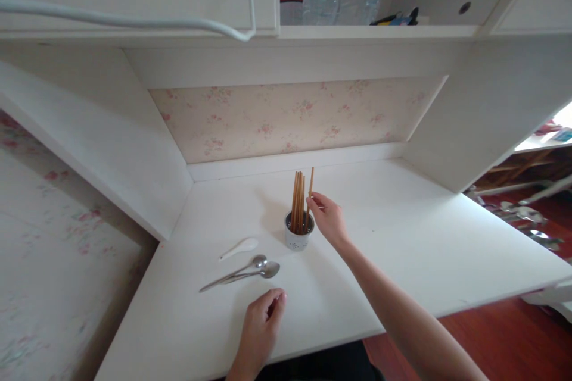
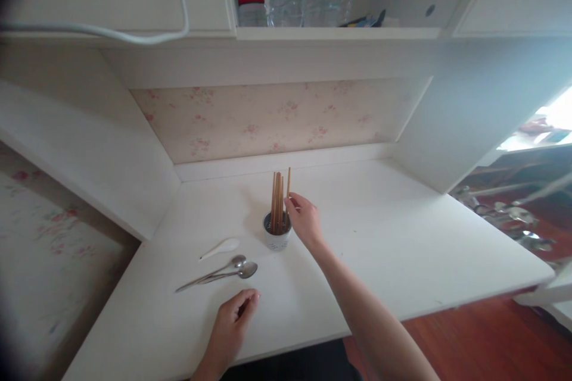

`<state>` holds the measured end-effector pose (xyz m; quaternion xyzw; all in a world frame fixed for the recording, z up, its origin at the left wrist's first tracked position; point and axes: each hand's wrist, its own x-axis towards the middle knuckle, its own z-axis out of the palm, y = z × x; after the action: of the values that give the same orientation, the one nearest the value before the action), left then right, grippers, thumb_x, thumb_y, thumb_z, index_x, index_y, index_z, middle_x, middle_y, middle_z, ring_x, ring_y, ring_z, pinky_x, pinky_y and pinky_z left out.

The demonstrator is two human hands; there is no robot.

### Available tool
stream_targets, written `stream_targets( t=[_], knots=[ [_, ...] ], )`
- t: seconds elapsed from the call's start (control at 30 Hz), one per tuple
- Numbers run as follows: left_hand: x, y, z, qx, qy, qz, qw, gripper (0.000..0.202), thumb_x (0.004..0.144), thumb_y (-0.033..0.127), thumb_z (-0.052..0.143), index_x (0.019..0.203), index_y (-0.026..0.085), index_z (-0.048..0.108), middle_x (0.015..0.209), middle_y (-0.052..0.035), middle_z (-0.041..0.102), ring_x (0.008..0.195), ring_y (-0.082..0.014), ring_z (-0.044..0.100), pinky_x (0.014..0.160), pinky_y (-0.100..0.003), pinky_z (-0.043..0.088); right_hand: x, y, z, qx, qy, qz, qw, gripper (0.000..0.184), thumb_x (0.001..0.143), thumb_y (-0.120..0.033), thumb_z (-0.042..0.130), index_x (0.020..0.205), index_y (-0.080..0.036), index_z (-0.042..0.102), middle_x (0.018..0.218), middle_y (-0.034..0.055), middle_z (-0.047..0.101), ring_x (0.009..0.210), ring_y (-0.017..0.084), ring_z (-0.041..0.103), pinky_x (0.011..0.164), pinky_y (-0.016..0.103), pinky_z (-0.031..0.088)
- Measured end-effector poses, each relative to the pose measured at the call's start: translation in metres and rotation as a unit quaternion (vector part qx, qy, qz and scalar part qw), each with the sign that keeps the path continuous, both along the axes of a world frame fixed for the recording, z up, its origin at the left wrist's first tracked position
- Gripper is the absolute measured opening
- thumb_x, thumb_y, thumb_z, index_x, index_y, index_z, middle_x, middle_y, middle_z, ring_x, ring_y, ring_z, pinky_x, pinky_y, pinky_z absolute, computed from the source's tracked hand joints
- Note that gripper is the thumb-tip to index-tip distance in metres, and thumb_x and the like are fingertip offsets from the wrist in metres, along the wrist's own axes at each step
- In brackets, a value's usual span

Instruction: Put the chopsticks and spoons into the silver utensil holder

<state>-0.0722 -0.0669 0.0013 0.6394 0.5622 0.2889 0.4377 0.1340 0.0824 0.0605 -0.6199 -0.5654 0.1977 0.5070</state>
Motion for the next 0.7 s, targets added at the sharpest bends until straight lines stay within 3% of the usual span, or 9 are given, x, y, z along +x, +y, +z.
stream_targets(
  t=[0.37,0.7],
  knots=[
    [-0.001,0.003,0.000,-0.011,-0.028,0.012,0.999,0.043,0.089,0.050,0.043,0.091,0.016,0.068,0.067,-0.0010,0.057,0.063,-0.0139,0.048,0.058,-0.022,0.038,-0.003,-0.003,-0.011,-0.047,-0.036,-0.006,0.998,0.034,0.085,-0.047,0.049,0.093,-0.026,0.074,0.088,0.0017,0.074,0.082,0.021,0.067,0.078,0.033,0.050],
    [-0.001,0.001,-0.009,0.002,-0.032,0.030,0.999,0.045,0.088,0.052,0.044,0.095,0.016,0.070,0.068,-0.0022,0.061,0.063,-0.0146,0.052,0.058,-0.022,0.040,-0.002,-0.004,-0.014,-0.046,-0.037,0.013,0.998,0.036,0.085,-0.050,0.049,0.096,-0.025,0.073,0.095,0.0024,0.073,0.086,0.021,0.066,0.084,0.036,0.049]
  ],
)
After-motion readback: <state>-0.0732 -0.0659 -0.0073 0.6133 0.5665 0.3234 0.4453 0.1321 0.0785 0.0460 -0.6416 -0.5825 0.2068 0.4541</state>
